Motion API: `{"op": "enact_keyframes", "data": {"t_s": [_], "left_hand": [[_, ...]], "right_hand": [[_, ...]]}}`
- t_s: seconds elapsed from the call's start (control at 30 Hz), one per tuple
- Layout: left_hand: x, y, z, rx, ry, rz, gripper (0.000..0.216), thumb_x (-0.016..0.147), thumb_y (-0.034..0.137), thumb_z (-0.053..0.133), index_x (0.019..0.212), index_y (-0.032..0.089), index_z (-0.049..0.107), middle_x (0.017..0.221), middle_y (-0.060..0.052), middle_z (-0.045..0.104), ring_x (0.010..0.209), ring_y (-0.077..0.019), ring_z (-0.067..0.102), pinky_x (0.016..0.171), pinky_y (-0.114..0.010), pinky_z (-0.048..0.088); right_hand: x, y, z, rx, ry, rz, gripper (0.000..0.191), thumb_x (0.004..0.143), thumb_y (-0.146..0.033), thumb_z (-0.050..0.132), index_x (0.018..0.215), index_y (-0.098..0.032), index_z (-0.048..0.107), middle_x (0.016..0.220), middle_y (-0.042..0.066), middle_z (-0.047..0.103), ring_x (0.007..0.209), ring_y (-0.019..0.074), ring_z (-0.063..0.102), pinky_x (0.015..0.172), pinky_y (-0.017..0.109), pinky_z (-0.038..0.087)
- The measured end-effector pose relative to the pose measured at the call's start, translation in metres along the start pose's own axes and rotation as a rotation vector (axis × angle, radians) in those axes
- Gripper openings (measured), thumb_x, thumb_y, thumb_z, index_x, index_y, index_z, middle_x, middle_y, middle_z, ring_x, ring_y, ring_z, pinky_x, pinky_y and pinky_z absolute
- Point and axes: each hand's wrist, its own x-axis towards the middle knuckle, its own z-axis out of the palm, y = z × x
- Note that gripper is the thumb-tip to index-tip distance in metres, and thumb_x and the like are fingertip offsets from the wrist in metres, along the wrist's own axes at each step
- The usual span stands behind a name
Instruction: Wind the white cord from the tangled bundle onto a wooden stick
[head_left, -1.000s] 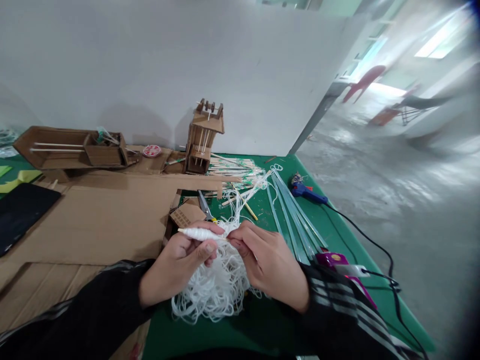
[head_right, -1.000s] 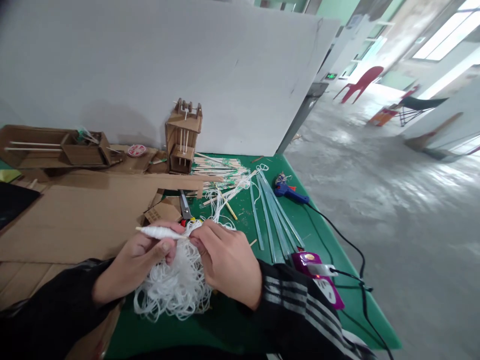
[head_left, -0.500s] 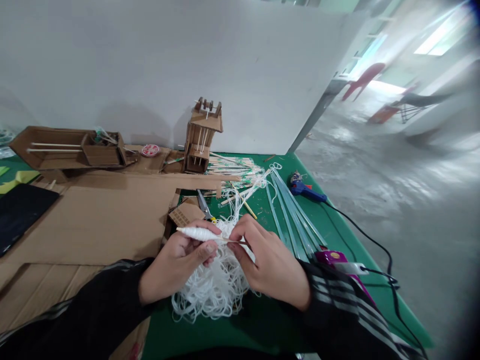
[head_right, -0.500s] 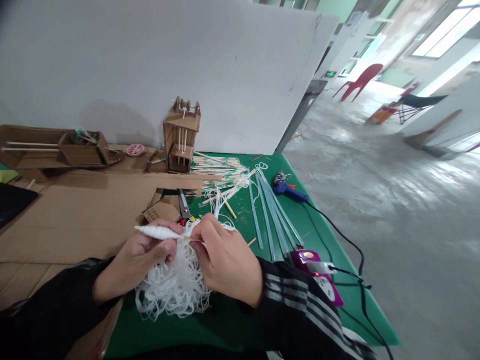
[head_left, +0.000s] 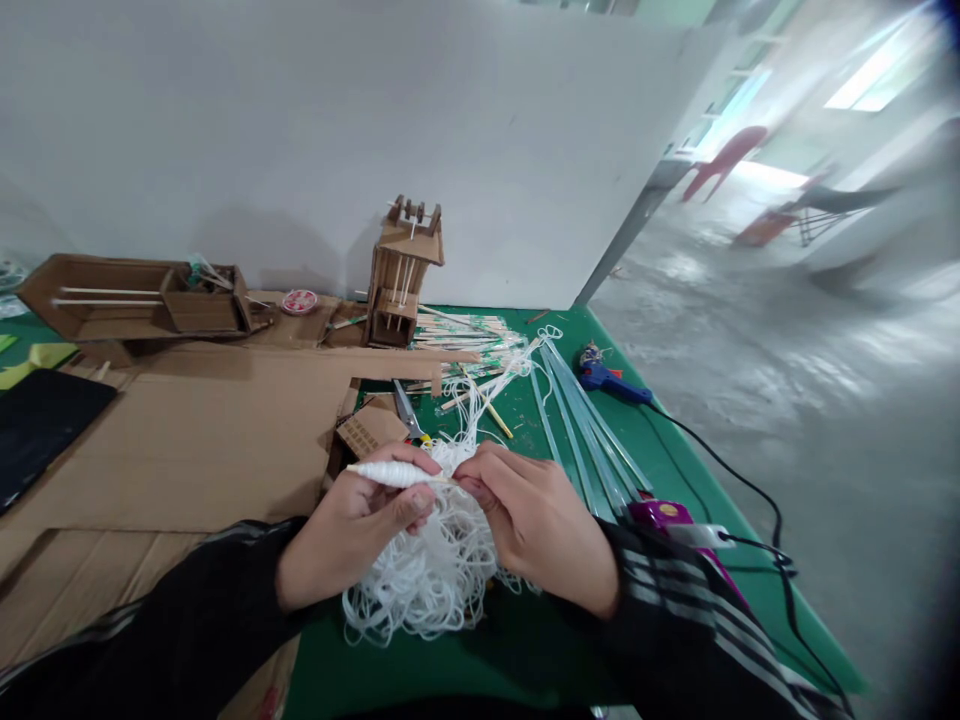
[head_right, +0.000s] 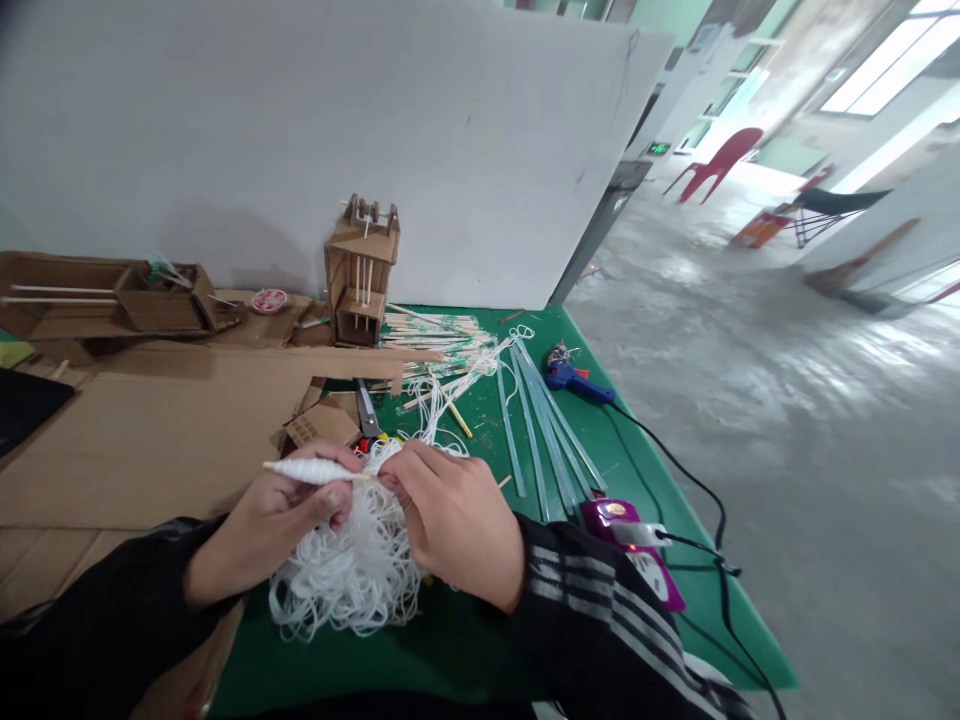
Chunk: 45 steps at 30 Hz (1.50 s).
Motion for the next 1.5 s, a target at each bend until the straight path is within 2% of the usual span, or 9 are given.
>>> {"op": "enact_keyframes", "data": {"t_s": [0.17, 0.3, 0.6, 0.73, 0.87, 1.03, 1.2, 1.37, 1.5], "left_hand": [[0.0001, 0.0008, 0.0007, -0.027, 0.011, 0.012, 0.023, 0.088, 0.039, 0.063, 0.098, 0.019, 0.058, 0.066, 0.003, 0.055, 0.06, -0.0109, 0.05, 0.058, -0.022, 0.044], [-0.0001, 0.001, 0.0012, -0.022, 0.007, 0.017, 0.023, 0.087, 0.037, 0.064, 0.098, 0.018, 0.058, 0.065, 0.004, 0.055, 0.059, -0.0103, 0.049, 0.057, -0.021, 0.044], [-0.0002, 0.0025, 0.002, -0.005, 0.007, 0.001, 0.022, 0.088, 0.037, 0.062, 0.098, 0.018, 0.058, 0.065, 0.004, 0.054, 0.059, -0.0105, 0.049, 0.058, -0.022, 0.043], [0.0, 0.0018, 0.0013, -0.012, 0.008, 0.007, 0.023, 0.088, 0.039, 0.062, 0.098, 0.019, 0.058, 0.065, 0.004, 0.054, 0.059, -0.0113, 0.05, 0.058, -0.022, 0.043], [-0.0006, 0.0009, 0.0009, -0.004, 0.008, -0.008, 0.023, 0.087, 0.038, 0.064, 0.099, 0.019, 0.059, 0.065, 0.004, 0.055, 0.059, -0.0102, 0.049, 0.057, -0.021, 0.042], [-0.0007, 0.0007, 0.0007, -0.031, 0.003, -0.001, 0.023, 0.088, 0.038, 0.063, 0.099, 0.019, 0.057, 0.066, 0.005, 0.055, 0.06, -0.0093, 0.049, 0.059, -0.02, 0.043], [-0.0014, 0.0027, 0.0012, -0.016, 0.011, -0.009, 0.022, 0.087, 0.037, 0.065, 0.098, 0.018, 0.059, 0.067, 0.004, 0.055, 0.06, -0.0093, 0.048, 0.058, -0.02, 0.043], [-0.0016, 0.0026, 0.0007, -0.039, 0.009, -0.011, 0.023, 0.087, 0.037, 0.064, 0.099, 0.019, 0.058, 0.066, 0.004, 0.054, 0.06, -0.0094, 0.048, 0.058, -0.02, 0.042], [0.0002, 0.0022, 0.0001, -0.017, -0.004, -0.006, 0.022, 0.088, 0.037, 0.063, 0.099, 0.019, 0.058, 0.066, 0.005, 0.054, 0.06, -0.0087, 0.047, 0.058, -0.019, 0.041]], "right_hand": [[0.0005, -0.001, -0.0003, -0.048, -0.014, 0.093, 0.007, 0.093, -0.021, 0.047, 0.096, -0.018, 0.052, 0.092, 0.006, 0.059, 0.073, 0.0171, 0.058, 0.06, 0.028, 0.042], [0.0001, -0.0003, -0.0001, -0.021, -0.017, 0.015, 0.017, 0.094, -0.013, 0.038, 0.093, -0.018, 0.054, 0.085, 0.004, 0.059, 0.071, 0.0163, 0.056, 0.061, 0.027, 0.041], [0.0002, -0.0009, -0.0009, -0.013, -0.008, 0.014, 0.017, 0.096, -0.014, 0.037, 0.092, -0.018, 0.053, 0.085, 0.005, 0.059, 0.071, 0.0161, 0.056, 0.06, 0.027, 0.041], [0.0002, -0.0012, -0.0013, -0.053, -0.002, 0.068, 0.009, 0.094, -0.024, 0.046, 0.098, -0.019, 0.052, 0.092, 0.006, 0.06, 0.075, 0.0175, 0.058, 0.06, 0.028, 0.042], [-0.0002, -0.0013, -0.0013, -0.03, -0.015, 0.035, 0.015, 0.094, -0.015, 0.039, 0.091, -0.018, 0.053, 0.085, 0.004, 0.059, 0.069, 0.0152, 0.056, 0.059, 0.026, 0.041], [-0.0002, -0.002, -0.0015, -0.065, -0.016, 0.078, 0.01, 0.095, -0.024, 0.045, 0.098, -0.018, 0.053, 0.093, 0.006, 0.06, 0.074, 0.0171, 0.058, 0.059, 0.027, 0.041], [-0.0005, -0.0014, -0.0014, -0.041, -0.02, 0.022, 0.017, 0.094, -0.014, 0.038, 0.091, -0.018, 0.054, 0.084, 0.005, 0.059, 0.069, 0.0153, 0.056, 0.059, 0.026, 0.04], [0.0, -0.0019, -0.0018, -0.096, -0.027, 0.09, 0.009, 0.095, -0.025, 0.046, 0.096, -0.018, 0.053, 0.092, 0.005, 0.059, 0.072, 0.0169, 0.058, 0.058, 0.027, 0.039], [0.0002, -0.0013, -0.0017, -0.067, -0.055, 0.048, 0.017, 0.096, -0.016, 0.037, 0.091, -0.019, 0.053, 0.086, 0.004, 0.059, 0.07, 0.0164, 0.056, 0.059, 0.027, 0.039]]}}
